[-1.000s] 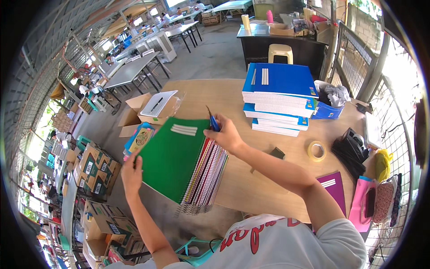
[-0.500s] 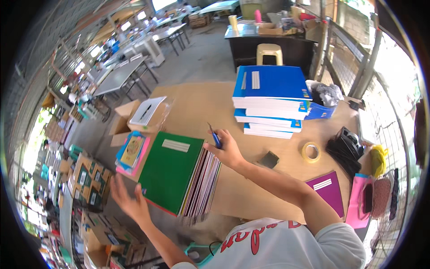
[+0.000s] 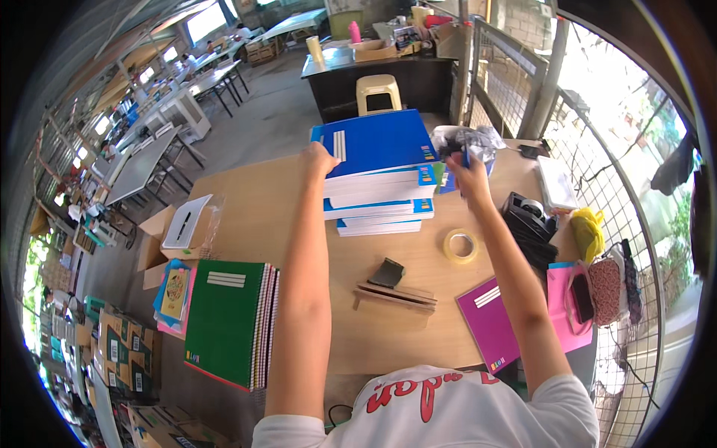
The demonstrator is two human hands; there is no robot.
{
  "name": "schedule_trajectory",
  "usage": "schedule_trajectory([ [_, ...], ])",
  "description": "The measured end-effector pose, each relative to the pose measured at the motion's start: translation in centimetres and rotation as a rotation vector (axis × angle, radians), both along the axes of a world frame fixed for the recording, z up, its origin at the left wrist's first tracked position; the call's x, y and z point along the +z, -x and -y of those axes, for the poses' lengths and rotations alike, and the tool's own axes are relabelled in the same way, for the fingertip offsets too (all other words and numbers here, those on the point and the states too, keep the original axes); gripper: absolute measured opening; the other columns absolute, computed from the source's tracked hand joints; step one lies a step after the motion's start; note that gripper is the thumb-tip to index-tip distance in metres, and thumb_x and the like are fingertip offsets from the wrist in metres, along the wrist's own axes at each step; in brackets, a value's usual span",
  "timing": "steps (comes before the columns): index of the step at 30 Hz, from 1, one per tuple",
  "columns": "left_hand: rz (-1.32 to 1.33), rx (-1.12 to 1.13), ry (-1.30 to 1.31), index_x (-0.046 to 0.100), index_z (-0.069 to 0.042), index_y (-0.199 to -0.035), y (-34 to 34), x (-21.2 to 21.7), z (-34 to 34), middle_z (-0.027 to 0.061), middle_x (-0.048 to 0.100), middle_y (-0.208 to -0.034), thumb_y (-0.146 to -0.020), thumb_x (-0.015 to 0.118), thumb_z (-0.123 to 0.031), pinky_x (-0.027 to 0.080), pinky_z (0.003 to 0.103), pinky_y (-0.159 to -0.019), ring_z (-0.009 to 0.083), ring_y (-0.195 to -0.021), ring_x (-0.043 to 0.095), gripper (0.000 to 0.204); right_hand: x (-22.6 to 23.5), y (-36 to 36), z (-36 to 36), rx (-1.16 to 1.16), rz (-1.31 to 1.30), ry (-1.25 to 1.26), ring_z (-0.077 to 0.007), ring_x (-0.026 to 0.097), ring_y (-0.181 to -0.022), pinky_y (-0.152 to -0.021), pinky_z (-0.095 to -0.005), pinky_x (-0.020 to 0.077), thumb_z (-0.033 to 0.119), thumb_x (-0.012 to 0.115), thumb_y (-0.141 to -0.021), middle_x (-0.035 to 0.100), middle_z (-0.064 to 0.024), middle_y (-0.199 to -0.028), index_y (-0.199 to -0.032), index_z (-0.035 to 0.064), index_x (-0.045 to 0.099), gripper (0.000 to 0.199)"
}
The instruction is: The person takes spiral notebooks from a stack and wraps a length of tape around the spiral spine of each one using a pair of shears to cut the tape.
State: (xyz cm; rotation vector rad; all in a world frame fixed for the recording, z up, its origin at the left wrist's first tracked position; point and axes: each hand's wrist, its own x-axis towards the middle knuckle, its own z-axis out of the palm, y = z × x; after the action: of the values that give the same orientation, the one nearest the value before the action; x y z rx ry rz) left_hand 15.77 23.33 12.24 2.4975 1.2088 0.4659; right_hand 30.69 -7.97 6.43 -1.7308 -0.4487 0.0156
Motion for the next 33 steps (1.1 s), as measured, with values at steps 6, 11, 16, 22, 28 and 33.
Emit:
schedule_trajectory([
  [6, -0.025, -0.025, -0.008, 0.07, 0.009, -0.103, -0.9, -0.7, -0.1, 0.0267, 0.07, -0.11, -0.062, 0.093, -0.034, 0.056, 0.041, -0.088, 0.0379, -0.1, 0.069, 0.064, 4.1, -8.1, -6.3, 0.357, -0.332, 0.298, -0.0113, 0.047, -0.043, -0.041, -0.0291, 0.0348, 0.015, 0.079, -0.08, 0.056, -0.0052, -0.056, -0.071, -0.0009, 0.063, 0.025],
  [11, -0.014, -0.024, 0.06, 0.063, 0.008, -0.12, 1.8, -0.3, -1.4, 0.0277, 0.064, -0.123, -0.07, 0.09, -0.034, 0.052, 0.04, -0.095, 0.0322, -0.114, 0.064, 0.072, 6.7, -3.9, -6.0, 0.403, 0.391, -0.121, -0.0148, 0.065, -0.073, -0.067, -0.0305, 0.052, 0.006, 0.078, -0.076, 0.07, -0.0097, -0.081, -0.093, -0.0047, 0.064, 0.025],
  [16, 0.95, -0.323, 0.896, 0.036, 0.0, -0.149, 7.2, -1.8, 5.8, 0.0161, 0.043, -0.15, -0.092, 0.073, -0.031, 0.038, 0.049, -0.107, 0.0249, -0.137, 0.041, 0.075, 12.8, 7.8, 6.3, 0.34, 0.357, -0.227, -0.0094, 0.063, -0.074, -0.069, -0.0248, 0.0494, 0.011, 0.077, -0.083, 0.067, -0.0034, -0.082, -0.103, -0.0012, 0.064, 0.027],
  [22, 1.131, -0.316, 0.476, 0.055, 0.001, -0.127, 17.2, -13.8, 11.7, 0.0026, 0.061, -0.116, -0.101, 0.056, -0.012, 0.043, 0.027, -0.093, 0.0117, -0.104, 0.056, 0.029, 0.6, 17.2, 10.2, 0.223, 0.287, 0.023, -0.0154, 0.054, -0.06, -0.057, -0.0313, 0.0437, 0.005, 0.076, -0.08, 0.059, -0.0095, -0.07, -0.089, 0.0026, 0.06, 0.018],
  [28, 1.219, -0.296, 0.626, 0.047, 0.001, -0.14, 20.6, -20.8, 9.1, 0.0054, 0.058, -0.128, -0.102, 0.053, -0.009, 0.04, 0.028, -0.1, 0.0135, -0.114, 0.053, 0.039, -5.1, 23.2, 6.6, 0.313, 0.206, 0.031, -0.0388, 0.064, -0.068, -0.061, -0.0394, 0.0503, 0.005, 0.072, -0.083, 0.062, -0.0186, -0.076, -0.098, 0.0043, 0.061, 0.019],
  [33, 1.204, -0.325, 0.603, 0.045, 0.001, -0.142, 21.2, -25.8, 6.8, 0.0079, 0.056, -0.134, -0.102, 0.053, -0.01, 0.037, 0.03, -0.107, 0.0171, -0.122, 0.051, 0.042, -7.8, 23.8, 6.3, 0.325, 0.293, 0.088, -0.0356, 0.063, -0.066, -0.06, -0.0388, 0.0498, 0.003, 0.072, -0.082, 0.064, -0.0171, -0.079, -0.099, 0.0039, 0.061, 0.02],
])
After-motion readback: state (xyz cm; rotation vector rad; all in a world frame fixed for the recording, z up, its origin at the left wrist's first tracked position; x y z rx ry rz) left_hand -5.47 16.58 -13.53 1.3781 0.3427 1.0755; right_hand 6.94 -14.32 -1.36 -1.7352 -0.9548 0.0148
